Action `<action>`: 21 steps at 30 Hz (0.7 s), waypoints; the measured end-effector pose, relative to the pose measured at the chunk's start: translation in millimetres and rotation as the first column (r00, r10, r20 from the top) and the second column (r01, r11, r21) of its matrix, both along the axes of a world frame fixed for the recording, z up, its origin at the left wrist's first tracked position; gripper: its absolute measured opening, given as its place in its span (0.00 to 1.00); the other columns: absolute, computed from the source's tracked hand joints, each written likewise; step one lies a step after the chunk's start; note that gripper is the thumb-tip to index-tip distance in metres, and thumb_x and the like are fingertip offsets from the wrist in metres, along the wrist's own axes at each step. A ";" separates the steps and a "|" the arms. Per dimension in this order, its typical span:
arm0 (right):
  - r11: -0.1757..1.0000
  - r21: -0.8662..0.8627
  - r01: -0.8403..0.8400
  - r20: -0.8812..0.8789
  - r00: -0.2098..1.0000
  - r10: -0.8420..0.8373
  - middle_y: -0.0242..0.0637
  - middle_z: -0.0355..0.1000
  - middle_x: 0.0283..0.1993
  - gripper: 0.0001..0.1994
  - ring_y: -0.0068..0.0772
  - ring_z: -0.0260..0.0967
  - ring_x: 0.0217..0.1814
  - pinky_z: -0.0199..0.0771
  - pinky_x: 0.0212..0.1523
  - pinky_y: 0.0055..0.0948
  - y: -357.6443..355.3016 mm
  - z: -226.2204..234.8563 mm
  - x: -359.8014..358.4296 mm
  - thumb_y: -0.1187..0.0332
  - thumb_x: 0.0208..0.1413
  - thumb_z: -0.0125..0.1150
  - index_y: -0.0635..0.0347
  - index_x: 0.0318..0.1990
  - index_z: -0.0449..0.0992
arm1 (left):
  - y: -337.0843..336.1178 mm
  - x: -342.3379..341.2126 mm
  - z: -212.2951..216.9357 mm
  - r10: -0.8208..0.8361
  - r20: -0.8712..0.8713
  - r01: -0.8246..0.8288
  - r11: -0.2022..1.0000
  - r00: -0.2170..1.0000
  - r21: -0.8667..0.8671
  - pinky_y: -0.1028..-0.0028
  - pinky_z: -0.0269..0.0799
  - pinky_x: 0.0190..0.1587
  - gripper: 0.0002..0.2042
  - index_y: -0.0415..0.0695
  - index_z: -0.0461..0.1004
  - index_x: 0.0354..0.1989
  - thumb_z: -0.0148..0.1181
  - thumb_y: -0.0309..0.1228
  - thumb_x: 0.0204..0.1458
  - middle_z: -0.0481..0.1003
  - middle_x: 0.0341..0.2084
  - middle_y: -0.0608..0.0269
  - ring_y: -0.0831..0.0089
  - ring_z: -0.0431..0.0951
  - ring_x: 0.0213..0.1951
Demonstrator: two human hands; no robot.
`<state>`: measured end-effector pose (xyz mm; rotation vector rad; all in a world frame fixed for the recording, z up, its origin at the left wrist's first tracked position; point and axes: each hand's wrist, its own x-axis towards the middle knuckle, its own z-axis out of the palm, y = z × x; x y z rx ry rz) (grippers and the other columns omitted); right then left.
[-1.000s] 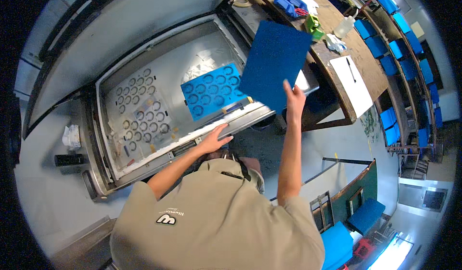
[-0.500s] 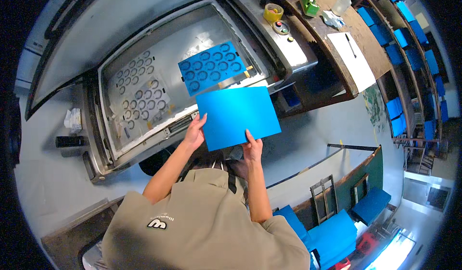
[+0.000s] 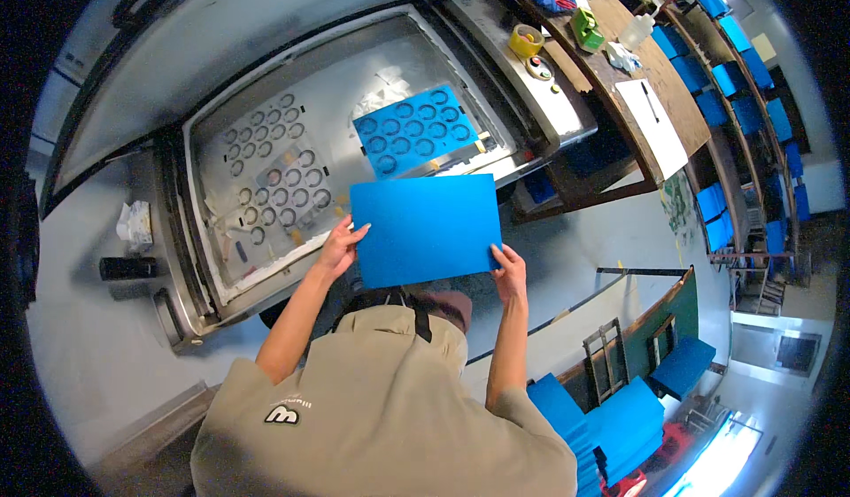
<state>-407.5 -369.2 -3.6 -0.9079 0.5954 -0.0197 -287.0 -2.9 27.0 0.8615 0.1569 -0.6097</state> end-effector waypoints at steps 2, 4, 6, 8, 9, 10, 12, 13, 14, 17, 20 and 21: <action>0.937 -0.286 -0.202 -0.132 0.977 0.170 0.29 0.79 0.38 0.12 0.20 0.74 0.34 0.74 0.39 0.26 34.9 16.1 22.8 0.66 0.60 0.66 0.63 0.45 0.80 | 43.0 11.8 -0.1 -0.045 -0.009 0.046 0.994 0.999 0.099 0.70 0.78 0.45 0.17 0.41 0.67 0.58 0.58 0.29 0.62 0.77 0.47 0.62 0.73 0.80 0.45; 0.906 -0.344 -0.246 -0.177 0.965 0.195 0.27 0.77 0.35 0.12 0.16 0.71 0.33 0.70 0.35 0.23 69.8 17.9 47.4 0.63 0.60 0.67 0.63 0.43 0.81 | 92.9 26.1 -5.1 -0.062 -0.023 0.065 0.991 0.998 0.120 0.70 0.78 0.45 0.16 0.42 0.68 0.57 0.59 0.31 0.63 0.78 0.46 0.62 0.74 0.80 0.44; 0.827 -0.453 -0.334 -0.195 0.942 0.274 0.25 0.76 0.33 0.13 0.15 0.67 0.31 0.64 0.32 0.20 102.6 5.0 75.0 0.61 0.60 0.66 0.62 0.42 0.82 | 137.9 35.6 -19.9 0.018 -0.047 -0.010 0.986 0.999 0.164 0.70 0.78 0.45 0.15 0.42 0.69 0.56 0.57 0.32 0.64 0.78 0.44 0.63 0.74 0.80 0.42; 0.795 -0.498 -0.345 -0.150 0.938 0.313 0.24 0.74 0.31 0.14 0.14 0.64 0.31 0.59 0.29 0.20 141.5 -0.2 100.9 0.59 0.60 0.66 0.63 0.41 0.83 | 168.8 41.7 -23.7 0.148 -0.062 -0.139 0.982 0.987 0.129 0.69 0.76 0.48 0.16 0.43 0.69 0.57 0.56 0.34 0.65 0.77 0.46 0.64 0.73 0.78 0.45; 0.761 -0.537 -0.363 -0.181 0.931 0.316 0.24 0.75 0.31 0.15 0.15 0.65 0.31 0.61 0.30 0.21 163.4 5.8 116.0 0.59 0.61 0.66 0.65 0.41 0.82 | 187.0 46.5 -24.0 0.204 -0.058 -0.196 0.973 0.977 0.122 0.69 0.74 0.50 0.16 0.43 0.69 0.58 0.55 0.36 0.65 0.76 0.48 0.64 0.72 0.77 0.47; 0.725 -0.578 -0.374 -0.207 0.927 0.313 0.25 0.75 0.31 0.16 0.16 0.65 0.31 0.64 0.31 0.23 182.8 8.3 132.5 0.59 0.61 0.65 0.67 0.41 0.82 | 204.3 53.2 -25.0 0.254 -0.048 -0.248 0.962 0.966 0.111 0.68 0.73 0.52 0.16 0.43 0.69 0.58 0.54 0.37 0.66 0.76 0.50 0.64 0.71 0.76 0.50; 0.720 -0.605 -0.339 -0.128 0.934 0.332 0.27 0.76 0.31 0.18 0.18 0.66 0.30 0.67 0.33 0.24 219.5 -5.8 160.1 0.58 0.61 0.66 0.69 0.43 0.80 | 238.2 60.2 -28.9 0.257 -0.070 -0.248 0.963 0.964 0.108 0.66 0.71 0.56 0.18 0.43 0.68 0.60 0.53 0.39 0.66 0.74 0.54 0.64 0.70 0.74 0.54; 0.722 -0.626 -0.295 -0.051 0.939 0.340 0.29 0.76 0.30 0.21 0.21 0.67 0.30 0.69 0.36 0.26 235.7 -14.3 170.6 0.56 0.60 0.66 0.71 0.46 0.79 | 252.8 64.3 -31.2 0.271 -0.079 -0.260 0.958 0.959 0.121 0.65 0.71 0.57 0.19 0.44 0.67 0.61 0.53 0.39 0.66 0.73 0.55 0.64 0.69 0.73 0.55; 0.727 -0.617 -0.303 -0.061 0.939 0.339 0.29 0.76 0.30 0.21 0.21 0.67 0.30 0.69 0.36 0.26 249.9 -22.0 180.0 0.56 0.60 0.66 0.71 0.46 0.79 | 265.6 67.4 -33.5 0.281 -0.088 -0.268 0.954 0.956 0.134 0.64 0.70 0.58 0.19 0.44 0.66 0.62 0.53 0.39 0.67 0.73 0.57 0.64 0.68 0.73 0.55; 0.291 -0.926 -0.241 -0.155 0.945 0.290 0.51 0.74 0.49 0.35 0.41 0.72 0.45 0.72 0.48 0.37 295.4 -33.5 192.3 0.49 0.55 0.69 0.69 0.60 0.69 | 292.5 74.0 -34.0 0.301 -0.137 -0.285 0.951 0.944 0.122 0.62 0.69 0.60 0.22 0.46 0.64 0.65 0.53 0.41 0.66 0.71 0.60 0.64 0.66 0.72 0.58; 0.076 -0.960 -0.269 -0.237 0.927 0.291 0.66 0.57 0.67 0.42 0.64 0.59 0.66 0.63 0.61 0.54 355.5 -9.2 186.2 0.43 0.55 0.66 0.68 0.66 0.61 | 316.2 77.2 -48.4 0.336 -0.124 -0.332 0.942 0.934 0.052 0.62 0.71 0.58 0.22 0.45 0.64 0.64 0.54 0.42 0.65 0.72 0.58 0.63 0.66 0.74 0.57; -0.074 -0.977 -0.202 -0.215 0.918 0.334 0.66 0.55 0.69 0.43 0.66 0.54 0.69 0.56 0.65 0.59 372.6 -11.8 180.7 0.41 0.56 0.63 0.68 0.67 0.60 | 323.2 79.3 -55.6 0.321 -0.132 -0.317 0.947 0.938 0.051 0.62 0.71 0.58 0.22 0.45 0.64 0.64 0.54 0.42 0.65 0.72 0.58 0.63 0.66 0.74 0.57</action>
